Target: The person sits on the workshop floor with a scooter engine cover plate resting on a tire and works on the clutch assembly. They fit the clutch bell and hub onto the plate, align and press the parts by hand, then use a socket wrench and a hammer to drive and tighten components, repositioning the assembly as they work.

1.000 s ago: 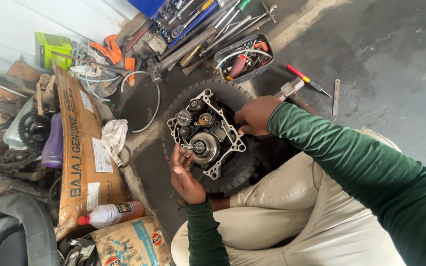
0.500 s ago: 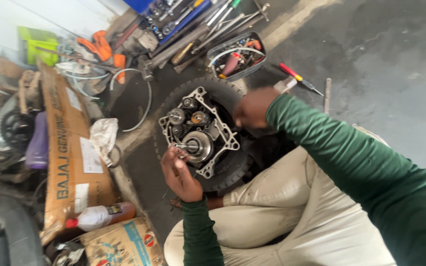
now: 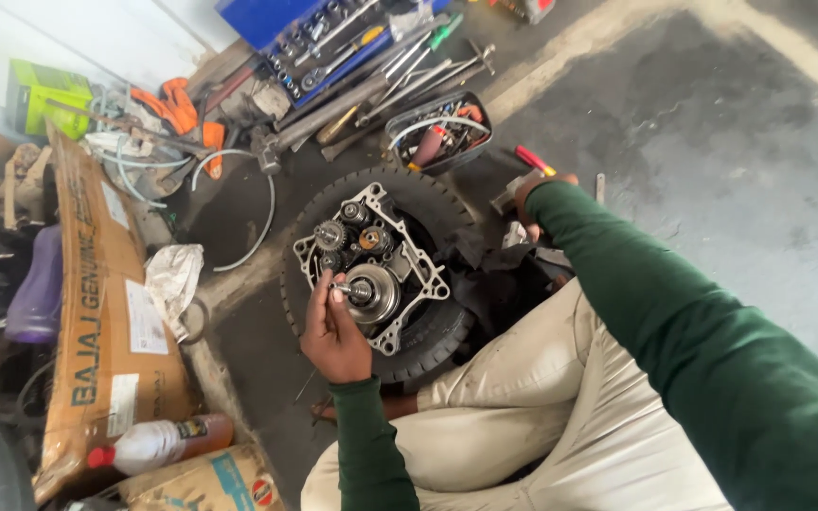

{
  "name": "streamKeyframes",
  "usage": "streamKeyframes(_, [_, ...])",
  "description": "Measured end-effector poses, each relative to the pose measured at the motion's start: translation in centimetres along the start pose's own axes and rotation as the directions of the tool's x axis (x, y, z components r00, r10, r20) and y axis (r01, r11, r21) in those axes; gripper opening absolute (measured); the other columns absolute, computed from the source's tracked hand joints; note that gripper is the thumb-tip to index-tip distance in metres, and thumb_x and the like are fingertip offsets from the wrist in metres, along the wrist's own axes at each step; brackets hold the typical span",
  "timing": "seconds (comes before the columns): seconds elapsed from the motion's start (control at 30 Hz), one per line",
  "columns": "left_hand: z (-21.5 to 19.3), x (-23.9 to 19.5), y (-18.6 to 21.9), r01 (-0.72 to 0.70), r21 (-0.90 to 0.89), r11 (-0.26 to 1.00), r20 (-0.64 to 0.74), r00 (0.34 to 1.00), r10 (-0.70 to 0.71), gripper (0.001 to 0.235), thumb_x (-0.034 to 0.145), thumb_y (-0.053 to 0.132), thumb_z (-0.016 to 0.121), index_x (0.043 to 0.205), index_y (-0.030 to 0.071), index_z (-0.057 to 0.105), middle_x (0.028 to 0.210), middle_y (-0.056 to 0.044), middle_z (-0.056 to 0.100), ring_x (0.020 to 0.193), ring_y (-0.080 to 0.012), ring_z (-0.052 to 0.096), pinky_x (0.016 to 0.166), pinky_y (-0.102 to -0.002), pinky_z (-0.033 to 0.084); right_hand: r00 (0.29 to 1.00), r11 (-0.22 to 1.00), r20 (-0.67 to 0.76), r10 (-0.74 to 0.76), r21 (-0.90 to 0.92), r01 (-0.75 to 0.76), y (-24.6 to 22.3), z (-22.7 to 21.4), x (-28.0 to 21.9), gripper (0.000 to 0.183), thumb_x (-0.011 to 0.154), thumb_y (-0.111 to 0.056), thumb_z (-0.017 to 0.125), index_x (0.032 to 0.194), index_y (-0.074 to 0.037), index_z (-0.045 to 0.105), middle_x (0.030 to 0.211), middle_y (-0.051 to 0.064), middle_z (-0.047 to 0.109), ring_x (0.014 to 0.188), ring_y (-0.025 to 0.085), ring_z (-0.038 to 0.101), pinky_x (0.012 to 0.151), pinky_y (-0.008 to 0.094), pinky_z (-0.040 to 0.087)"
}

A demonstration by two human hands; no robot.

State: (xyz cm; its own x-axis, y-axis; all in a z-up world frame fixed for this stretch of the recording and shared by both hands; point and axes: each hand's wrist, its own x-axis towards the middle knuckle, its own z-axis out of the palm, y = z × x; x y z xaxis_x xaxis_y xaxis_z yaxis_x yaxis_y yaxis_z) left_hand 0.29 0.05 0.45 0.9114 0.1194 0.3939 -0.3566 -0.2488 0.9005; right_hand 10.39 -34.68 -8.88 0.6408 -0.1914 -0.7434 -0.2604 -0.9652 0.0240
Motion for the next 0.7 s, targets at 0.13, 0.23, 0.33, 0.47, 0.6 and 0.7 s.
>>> streamKeyframes(0.13, [-0.1, 0.1, 0.1, 0.071, 0.010, 0.997, -0.012, 0.997, -0.071, 0.030, 0.108, 0.010, 0.058, 0.132, -0.006, 0.066, 0.121, -0.019, 0.075, 0.110, -0.0190, 0.072, 0.094, -0.033, 0.058, 0.975, 0.991, 0.223, 0.010, -0.129, 0.019, -0.1, 1.0, -0.9, 0.052, 0.071, -0.037, 0.091, 0.121, -0.021, 0.082, 0.126, -0.002, 0.079, 0.115, 0.025, 0.074, 0.101, 0.049, 0.052])
streamKeyframes(0.23, [-0.2, 0.2, 0.0, 0.043, 0.078, 0.996, -0.027, 0.999, -0.041, 0.027, 0.106, 0.009, 0.061, 0.128, -0.004, 0.069, 0.117, -0.016, 0.076, 0.107, -0.0180, 0.074, 0.092, -0.032, 0.061, 0.972, 0.991, 0.234, -0.009, -0.125, 0.039, 0.0, 3.3, 1.9, 0.064, 0.070, -0.034, 0.095, 0.128, -0.017, 0.075, 0.132, 0.006, 0.074, 0.116, 0.031, 0.073, 0.097, 0.052, 0.056])
streamKeyframes(0.33, [-0.2, 0.1, -0.6, 0.034, 0.056, 0.998, -0.037, 0.999, -0.032, 0.026, 0.105, 0.009, 0.062, 0.126, -0.003, 0.070, 0.119, -0.015, 0.076, 0.108, -0.0171, 0.074, 0.092, -0.031, 0.061, 0.968, 0.987, 0.252, -0.024, -0.147, 0.063, 0.0, 4.2, 2.7, 0.071, 0.069, -0.035, 0.098, 0.132, -0.015, 0.072, 0.136, 0.008, 0.070, 0.118, 0.033, 0.072, 0.096, 0.054, 0.058])
streamKeyframes(0.47, [-0.2, 0.3, -1.0, 0.017, 0.109, 0.994, -0.065, 0.998, -0.010, 0.024, 0.103, 0.010, 0.066, 0.123, -0.002, 0.073, 0.115, -0.013, 0.078, 0.101, -0.0163, 0.075, 0.085, -0.029, 0.061, 0.971, 0.976, 0.237, -0.041, -0.198, 0.090, -1.0, 3.9, 1.2, 0.071, 0.073, -0.037, 0.096, 0.136, -0.016, 0.070, 0.141, 0.006, 0.064, 0.124, 0.034, 0.066, 0.098, 0.057, 0.052])
streamKeyframes(0.6, [0.1, 0.5, 0.0, 0.117, -0.041, 0.992, -0.046, 0.992, -0.119, 0.023, 0.100, 0.012, 0.068, 0.120, 0.001, 0.072, 0.111, -0.011, 0.078, 0.099, -0.0141, 0.074, 0.085, -0.029, 0.060, 0.983, 0.973, 0.178, -0.046, -0.214, 0.084, -1.4, 3.2, 0.5, 0.055, 0.083, -0.042, 0.081, 0.131, -0.015, 0.073, 0.133, 0.011, 0.069, 0.121, 0.035, 0.069, 0.096, 0.055, 0.053])
streamKeyframes(0.7, [0.0, 0.6, 0.1, 0.125, 0.018, 0.992, -0.046, 0.991, -0.124, 0.022, 0.100, 0.016, 0.069, 0.117, 0.002, 0.073, 0.107, -0.010, 0.078, 0.095, -0.0141, 0.075, 0.082, -0.030, 0.060, 0.996, 0.975, 0.061, -0.062, -0.211, 0.073, -1.6, 1.8, -1.9, 0.047, 0.085, -0.040, 0.076, 0.127, -0.017, 0.074, 0.129, 0.010, 0.073, 0.119, 0.034, 0.071, 0.096, 0.054, 0.057])
